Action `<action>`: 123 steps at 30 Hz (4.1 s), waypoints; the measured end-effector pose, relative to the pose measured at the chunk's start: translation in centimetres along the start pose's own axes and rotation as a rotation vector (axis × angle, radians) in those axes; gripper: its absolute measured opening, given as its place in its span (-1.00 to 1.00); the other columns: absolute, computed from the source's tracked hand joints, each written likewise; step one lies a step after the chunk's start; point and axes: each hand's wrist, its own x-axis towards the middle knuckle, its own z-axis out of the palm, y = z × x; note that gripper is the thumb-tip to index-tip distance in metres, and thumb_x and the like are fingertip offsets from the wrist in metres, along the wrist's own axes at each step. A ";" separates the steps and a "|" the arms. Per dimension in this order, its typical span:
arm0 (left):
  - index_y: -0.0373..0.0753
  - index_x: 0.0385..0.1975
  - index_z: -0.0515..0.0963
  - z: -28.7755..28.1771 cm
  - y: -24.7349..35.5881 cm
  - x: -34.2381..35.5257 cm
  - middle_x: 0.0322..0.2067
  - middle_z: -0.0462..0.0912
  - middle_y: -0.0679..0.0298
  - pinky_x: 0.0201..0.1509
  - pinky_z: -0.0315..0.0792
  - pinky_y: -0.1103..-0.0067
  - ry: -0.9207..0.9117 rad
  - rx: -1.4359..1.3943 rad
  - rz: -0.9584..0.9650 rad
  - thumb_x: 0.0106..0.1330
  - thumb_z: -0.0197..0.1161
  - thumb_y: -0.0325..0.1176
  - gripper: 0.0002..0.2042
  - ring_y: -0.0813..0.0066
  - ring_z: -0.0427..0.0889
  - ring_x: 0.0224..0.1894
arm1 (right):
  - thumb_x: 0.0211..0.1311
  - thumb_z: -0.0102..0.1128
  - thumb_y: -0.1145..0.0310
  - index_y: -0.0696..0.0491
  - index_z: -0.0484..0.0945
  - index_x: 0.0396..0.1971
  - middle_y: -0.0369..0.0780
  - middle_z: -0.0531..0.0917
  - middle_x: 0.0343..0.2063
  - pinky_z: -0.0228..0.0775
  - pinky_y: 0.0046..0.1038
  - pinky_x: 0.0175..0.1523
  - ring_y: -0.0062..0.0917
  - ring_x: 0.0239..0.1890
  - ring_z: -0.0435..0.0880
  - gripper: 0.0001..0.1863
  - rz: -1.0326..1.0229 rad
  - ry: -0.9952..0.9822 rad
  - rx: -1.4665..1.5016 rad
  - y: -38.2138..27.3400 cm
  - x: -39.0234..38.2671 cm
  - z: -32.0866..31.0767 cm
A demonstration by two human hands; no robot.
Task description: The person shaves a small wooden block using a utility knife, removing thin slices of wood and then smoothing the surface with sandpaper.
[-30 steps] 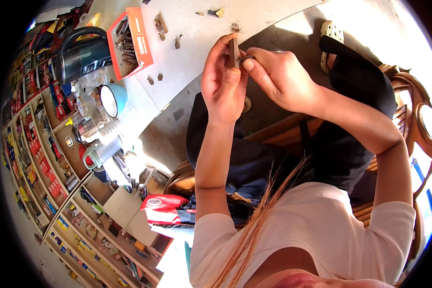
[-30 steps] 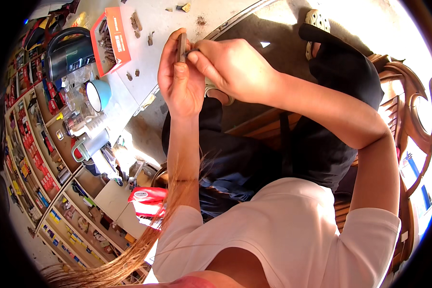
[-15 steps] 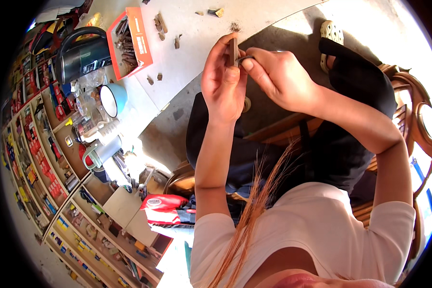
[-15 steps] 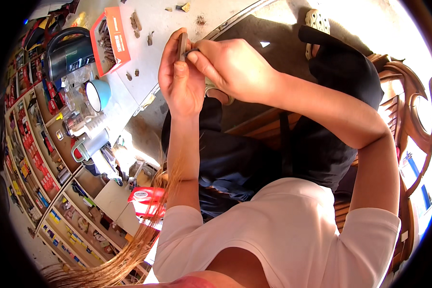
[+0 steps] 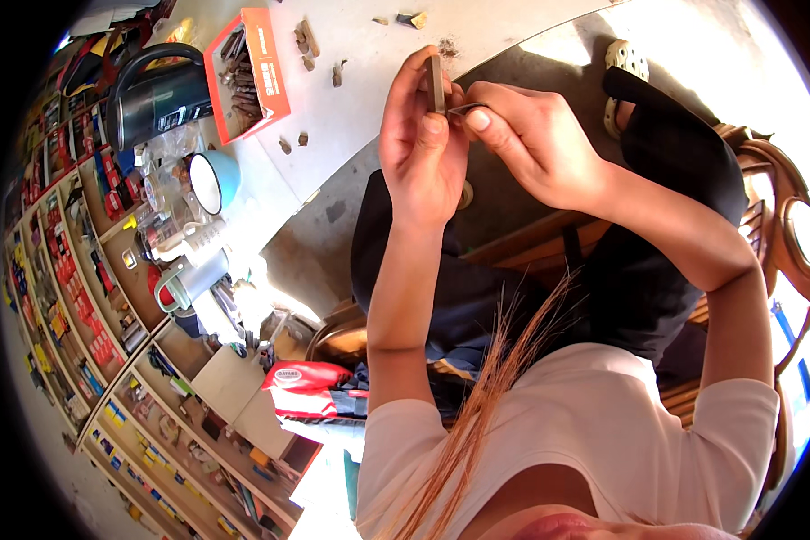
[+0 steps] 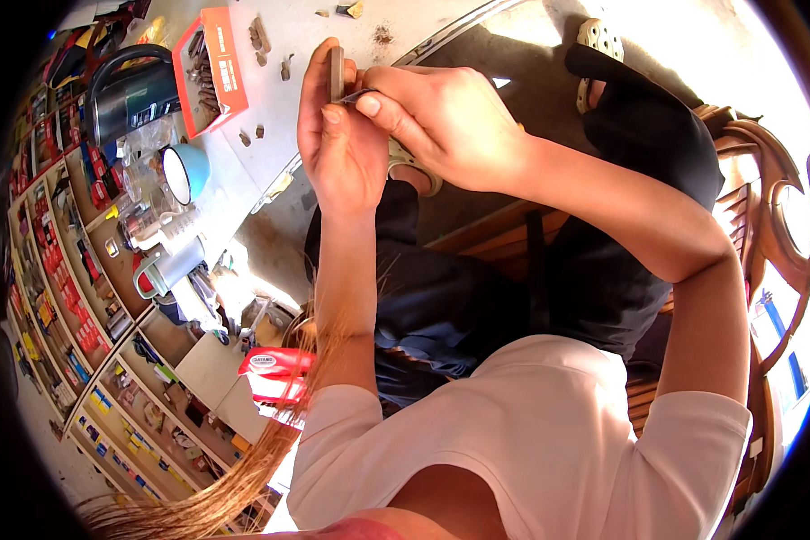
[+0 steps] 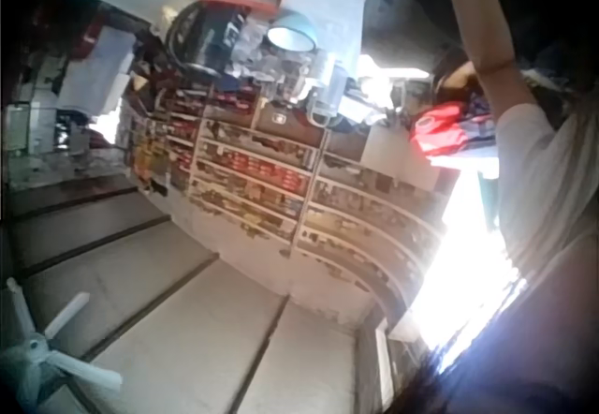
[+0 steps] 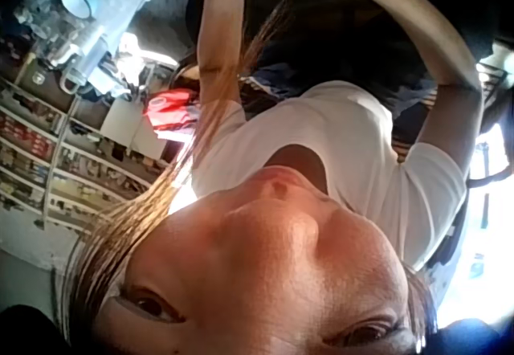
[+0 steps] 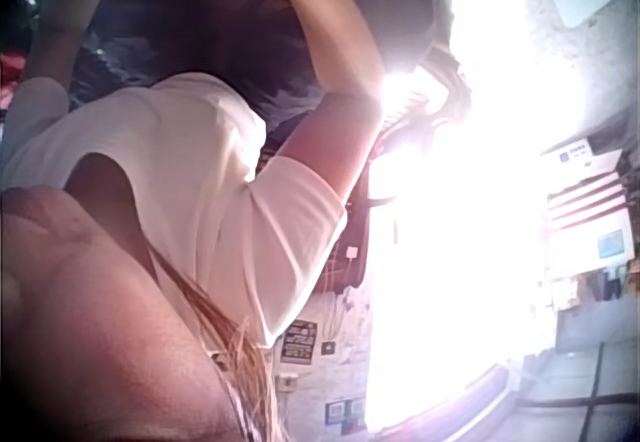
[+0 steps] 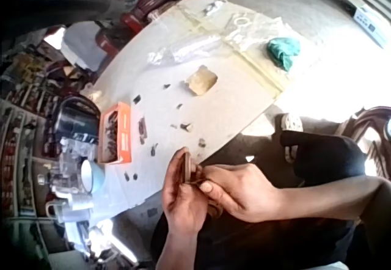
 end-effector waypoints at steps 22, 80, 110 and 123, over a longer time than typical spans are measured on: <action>-0.44 0.38 0.11 -0.4 0.8 0.5 0.31 0.30 0.04 0.36 0.27 0.33 -0.032 0.077 0.025 0.44 0.10 -0.42 -0.44 0.25 0.39 0.29 | 0.42 0.06 0.12 0.11 0.57 -0.03 -0.15 0.46 -0.43 0.38 -0.28 -0.09 -0.28 -0.25 0.47 -0.63 -0.081 -0.010 0.037 0.7 -0.1 0.2; -0.42 0.33 0.23 -0.1 -0.9 0.3 0.17 0.37 0.07 0.31 0.29 0.50 0.044 0.026 -0.001 0.42 0.18 -0.16 -0.39 0.42 0.39 0.13 | 0.40 0.10 0.16 0.10 0.60 -0.07 -0.10 0.58 -0.32 0.41 -0.28 -0.07 -0.26 -0.22 0.50 -0.67 -0.042 -0.007 0.105 0.8 0.0 0.2; -0.42 0.31 0.26 -1.0 -0.8 0.5 0.20 0.43 0.04 0.35 0.31 0.47 -0.020 -0.107 0.005 0.43 0.16 -0.29 -0.47 0.33 0.42 0.24 | 0.45 0.06 0.14 0.09 0.59 -0.01 -0.12 0.54 -0.32 0.40 -0.36 -0.07 -0.34 -0.21 0.51 -0.64 0.010 -0.015 0.293 1.4 -0.4 1.3; -0.40 0.31 0.28 -1.3 -0.4 0.3 0.20 0.44 -0.01 0.33 0.32 0.45 0.010 -0.019 0.009 0.42 0.19 -0.31 -0.47 0.33 0.46 0.20 | 0.43 0.10 0.17 0.10 0.58 -0.04 -0.09 0.56 -0.34 0.42 -0.35 -0.11 -0.29 -0.26 0.55 -0.68 0.065 0.030 0.242 0.7 0.1 1.7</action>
